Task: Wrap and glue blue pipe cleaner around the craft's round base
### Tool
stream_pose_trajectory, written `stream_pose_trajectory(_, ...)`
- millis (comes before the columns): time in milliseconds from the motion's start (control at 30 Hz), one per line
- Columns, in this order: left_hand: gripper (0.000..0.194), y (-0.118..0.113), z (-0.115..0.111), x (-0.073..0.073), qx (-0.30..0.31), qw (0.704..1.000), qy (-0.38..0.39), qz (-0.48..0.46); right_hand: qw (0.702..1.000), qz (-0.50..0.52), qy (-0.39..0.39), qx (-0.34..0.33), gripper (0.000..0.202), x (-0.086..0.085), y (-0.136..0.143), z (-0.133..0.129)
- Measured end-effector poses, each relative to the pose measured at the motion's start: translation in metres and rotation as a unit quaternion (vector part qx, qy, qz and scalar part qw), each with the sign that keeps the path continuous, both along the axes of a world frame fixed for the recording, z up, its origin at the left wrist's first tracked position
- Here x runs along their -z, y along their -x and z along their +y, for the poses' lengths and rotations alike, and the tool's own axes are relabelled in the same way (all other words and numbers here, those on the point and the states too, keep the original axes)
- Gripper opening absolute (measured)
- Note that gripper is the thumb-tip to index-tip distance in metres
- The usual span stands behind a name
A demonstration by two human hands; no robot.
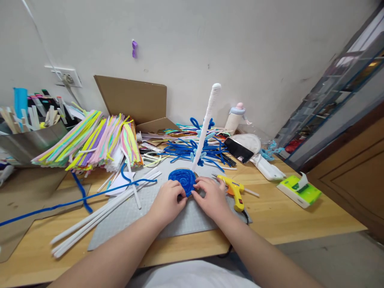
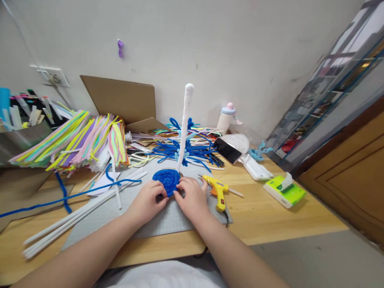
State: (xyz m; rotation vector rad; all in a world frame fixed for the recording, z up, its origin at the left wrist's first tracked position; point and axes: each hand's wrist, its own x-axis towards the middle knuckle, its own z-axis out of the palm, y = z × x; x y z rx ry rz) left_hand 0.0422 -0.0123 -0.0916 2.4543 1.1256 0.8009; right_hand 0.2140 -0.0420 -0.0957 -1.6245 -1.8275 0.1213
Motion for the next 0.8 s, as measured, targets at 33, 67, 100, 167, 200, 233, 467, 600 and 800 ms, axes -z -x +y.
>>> stream_pose_trajectory(33, 0.01, 0.0002, 0.0001, -0.0002, 0.002, 1.0, -0.006, 0.006, 1.0, -0.005, -0.001, 0.003, 0.004, -0.0006, 0.0007, -0.0003)
stream_pose_trajectory(67, 0.01, 0.0004, 0.0003, -0.0005, 0.004, 1.0, -0.011, 0.013, 1.0, -0.009, -0.002, 0.005, 0.004, -0.0013, 0.0013, -0.0006)
stream_pose_trajectory(100, 0.01, 0.0005, 0.0006, -0.001, 0.006, 1.0, -0.015, 0.019, 1.0, -0.014, -0.002, 0.006, 0.004, -0.002, 0.002, -0.001)
stream_pose_trajectory(167, 0.01, 0.0011, 0.0011, -0.0025, 0.009, 0.999, -0.017, 0.029, 1.0, -0.019, -0.003, 0.007, 0.004, -0.0032, 0.003, -0.0015)
stream_pose_trajectory(200, 0.01, 0.0016, 0.0013, -0.0033, 0.011, 0.999, -0.017, 0.033, 1.0, -0.02, -0.003, 0.007, 0.003, -0.0036, 0.0033, -0.0018)
stream_pose_trajectory(233, 0.011, 0.0022, 0.0015, -0.0041, 0.015, 0.999, -0.016, 0.034, 1.0, -0.02, -0.003, 0.006, 0.003, -0.004, 0.0036, -0.0019)
stream_pose_trajectory(467, 0.011, 0.0035, 0.0016, -0.0056, 0.0, 1.0, 0.011, 0.003, 1.0, -0.029, -0.002, 0.006, 0.002, -0.0038, 0.0036, -0.0016)
stream_pose_trajectory(600, 0.007, 0.0009, 0.0005, -0.004, -0.057, 0.998, 0.034, -0.008, 0.999, -0.038, 0.0, 0.008, 0.001, -0.0049, 0.0045, -0.0018)
stream_pose_trajectory(800, 0.01, 0.002, 0.0003, -0.0041, -0.036, 0.998, 0.042, -0.008, 0.999, -0.047, -0.004, 0.005, 0.002, -0.0074, 0.0056, -0.0035)
